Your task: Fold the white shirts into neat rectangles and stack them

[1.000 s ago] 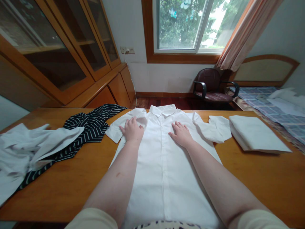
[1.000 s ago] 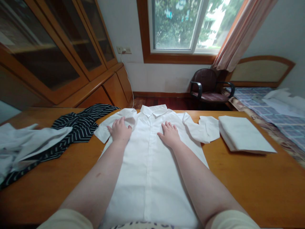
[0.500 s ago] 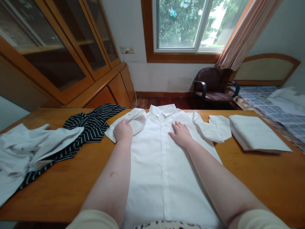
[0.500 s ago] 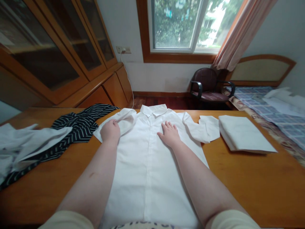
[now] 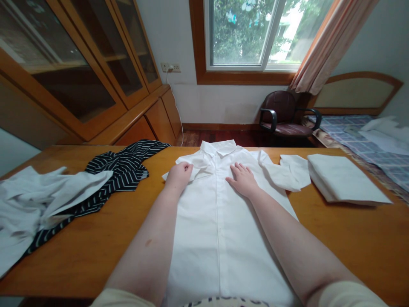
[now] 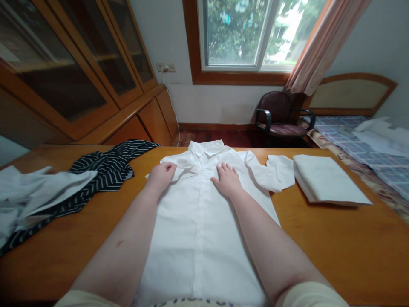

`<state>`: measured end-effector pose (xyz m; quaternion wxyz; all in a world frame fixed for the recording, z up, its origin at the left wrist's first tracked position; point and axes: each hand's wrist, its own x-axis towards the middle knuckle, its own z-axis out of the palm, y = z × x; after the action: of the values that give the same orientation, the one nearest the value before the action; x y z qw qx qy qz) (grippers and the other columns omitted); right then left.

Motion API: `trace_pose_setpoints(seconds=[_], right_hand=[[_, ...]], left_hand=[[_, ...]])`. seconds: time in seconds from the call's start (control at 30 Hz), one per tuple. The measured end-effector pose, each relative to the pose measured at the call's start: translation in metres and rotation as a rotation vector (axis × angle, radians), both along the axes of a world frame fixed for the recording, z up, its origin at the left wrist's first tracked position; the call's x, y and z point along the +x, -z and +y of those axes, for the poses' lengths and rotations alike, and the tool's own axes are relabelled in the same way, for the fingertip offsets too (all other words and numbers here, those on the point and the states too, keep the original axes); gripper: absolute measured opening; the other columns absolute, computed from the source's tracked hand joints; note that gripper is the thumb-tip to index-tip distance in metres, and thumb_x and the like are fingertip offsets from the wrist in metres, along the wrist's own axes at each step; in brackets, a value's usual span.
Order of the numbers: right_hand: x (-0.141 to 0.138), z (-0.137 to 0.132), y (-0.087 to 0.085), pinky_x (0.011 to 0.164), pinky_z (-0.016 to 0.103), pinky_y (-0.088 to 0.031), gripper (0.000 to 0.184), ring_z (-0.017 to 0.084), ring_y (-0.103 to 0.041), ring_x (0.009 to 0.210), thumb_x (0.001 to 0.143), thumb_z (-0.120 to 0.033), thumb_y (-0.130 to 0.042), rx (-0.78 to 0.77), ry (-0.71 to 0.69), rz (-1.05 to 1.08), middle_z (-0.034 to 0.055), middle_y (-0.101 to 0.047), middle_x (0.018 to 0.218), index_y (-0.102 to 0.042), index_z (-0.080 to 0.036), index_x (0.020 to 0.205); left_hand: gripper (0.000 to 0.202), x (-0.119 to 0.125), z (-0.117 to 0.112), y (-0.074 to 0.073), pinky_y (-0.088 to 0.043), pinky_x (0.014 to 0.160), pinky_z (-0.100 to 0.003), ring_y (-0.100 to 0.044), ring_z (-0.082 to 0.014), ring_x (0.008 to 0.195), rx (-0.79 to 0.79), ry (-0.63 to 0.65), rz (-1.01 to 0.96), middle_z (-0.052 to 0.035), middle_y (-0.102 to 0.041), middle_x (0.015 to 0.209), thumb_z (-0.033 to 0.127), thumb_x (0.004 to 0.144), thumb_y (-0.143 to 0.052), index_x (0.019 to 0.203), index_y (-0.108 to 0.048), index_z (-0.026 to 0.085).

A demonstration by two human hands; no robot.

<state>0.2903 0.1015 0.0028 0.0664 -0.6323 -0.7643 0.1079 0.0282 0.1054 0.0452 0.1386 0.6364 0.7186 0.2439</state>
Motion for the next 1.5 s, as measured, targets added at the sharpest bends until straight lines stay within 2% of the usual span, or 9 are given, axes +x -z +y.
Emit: trace_pose_setpoints(seconds=[0.2, 0.33, 0.43, 0.53, 0.63, 0.8, 1.0, 1.23, 1.5], right_hand=[[0.0, 0.0, 0.001, 0.112, 0.044, -0.012, 0.064, 0.027, -0.02, 0.141, 0.09, -0.052, -0.042, 0.01, 0.001, 0.01, 0.0137, -0.026, 0.153, -0.039, -0.015, 0.142], [0.0, 0.0, 0.003, 0.113, 0.045, -0.012, 0.064, 0.027, -0.02, 0.141, 0.089, -0.052, -0.043, 0.024, 0.003, 0.015, 0.0135, -0.027, 0.153, -0.039, -0.016, 0.142], [-0.001, 0.0, 0.003, 0.113, 0.044, -0.013, 0.063, 0.027, -0.021, 0.141, 0.09, -0.05, -0.043, 0.028, 0.008, 0.016, 0.0135, -0.028, 0.153, -0.039, -0.015, 0.142], [-0.001, 0.001, 0.002, 0.113, 0.044, -0.013, 0.061, 0.026, -0.022, 0.141, 0.09, -0.047, -0.044, 0.019, 0.009, 0.024, 0.0134, -0.03, 0.152, -0.04, -0.014, 0.142], [0.0, 0.002, 0.002, 0.112, 0.044, -0.015, 0.056, 0.028, -0.026, 0.139, 0.087, -0.043, -0.049, 0.059, 0.015, 0.096, 0.0127, -0.036, 0.149, -0.048, -0.015, 0.135], [0.005, 0.002, -0.001, 0.089, 0.03, -0.04, 0.039, 0.021, -0.059, 0.1, 0.093, -0.041, -0.036, 0.087, -0.011, 0.54, 0.0068, -0.069, 0.102, -0.067, -0.018, 0.094], [0.006, -0.002, -0.007, 0.058, 0.024, -0.034, 0.038, 0.012, -0.045, 0.058, 0.08, -0.053, -0.055, -0.145, -0.246, 0.683, -0.0041, -0.047, 0.057, -0.057, -0.018, 0.065], [0.003, -0.004, -0.016, 0.059, 0.024, -0.035, 0.033, 0.012, -0.042, 0.06, 0.078, -0.049, -0.056, -0.172, -0.283, 0.728, -0.0036, -0.046, 0.061, -0.056, -0.018, 0.065], [0.002, -0.008, -0.014, 0.05, 0.025, -0.036, 0.024, 0.012, -0.045, 0.051, 0.065, -0.041, -0.063, -0.427, -0.029, 1.096, -0.0034, -0.049, 0.055, -0.056, -0.018, 0.065]], left_hand=[[0.024, 0.006, -0.009, -0.008, -0.044, 0.07, -0.028, -0.061, -0.0212, 0.081, -0.099, -0.036, -0.351, -0.0051, -0.068, 0.081, 0.038, 0.08, -0.052, 0.082, -0.066, 0.018], [0.022, 0.024, -0.025, -0.016, -0.05, 0.067, -0.028, -0.063, -0.0165, 0.073, -0.367, 0.14, -0.991, -0.0047, -0.067, 0.08, 0.036, 0.081, -0.055, 0.09, -0.06, 0.017], [0.023, 0.036, -0.029, -0.012, -0.051, 0.063, -0.026, -0.066, -0.0154, 0.075, -0.569, 0.253, -1.14, -0.0082, -0.067, 0.091, 0.033, 0.078, -0.06, 0.095, -0.059, 0.017], [0.022, 0.04, -0.024, 0.0, -0.045, 0.051, -0.021, -0.065, -0.0138, 0.067, -0.508, 0.233, -1.043, -0.009, -0.067, 0.092, 0.029, 0.075, -0.061, 0.092, -0.061, 0.016], [0.017, 0.032, -0.013, 0.012, -0.04, 0.047, -0.022, -0.057, -0.0115, 0.055, -0.24, 0.103, -0.862, -0.0036, -0.064, 0.076, 0.027, 0.075, -0.054, 0.086, -0.061, 0.017], [0.017, 0.009, -0.002, 0.014, -0.047, 0.079, -0.033, -0.061, -0.0204, 0.083, 0.142, -0.108, -0.24, -0.0048, -0.065, 0.084, 0.023, 0.077, -0.048, 0.085, -0.063, 0.02], [0.03, -0.003, -0.003, 0.012, -0.042, 0.093, -0.044, -0.054, -0.0317, 0.109, 0.134, -0.287, 0.14, -0.0168, -0.059, 0.114, 0.026, 0.079, -0.052, 0.106, -0.061, 0.016], [0.064, -0.03, 0.008, 0.026, -0.04, 0.092, -0.057, -0.051, -0.0434, 0.115, 0.043, -0.543, 0.018, -0.0308, -0.053, 0.124, 0.049, 0.082, -0.048, 0.129, -0.044, 0.006], [0.032, -0.071, 0.03, 0.041, -0.048, 0.084, -0.04, -0.062, -0.029, 0.096, 0.079, -0.416, -0.255, -0.0112, -0.067, 0.1, 0.038, 0.074, -0.053, 0.1, -0.058, 0.019]])
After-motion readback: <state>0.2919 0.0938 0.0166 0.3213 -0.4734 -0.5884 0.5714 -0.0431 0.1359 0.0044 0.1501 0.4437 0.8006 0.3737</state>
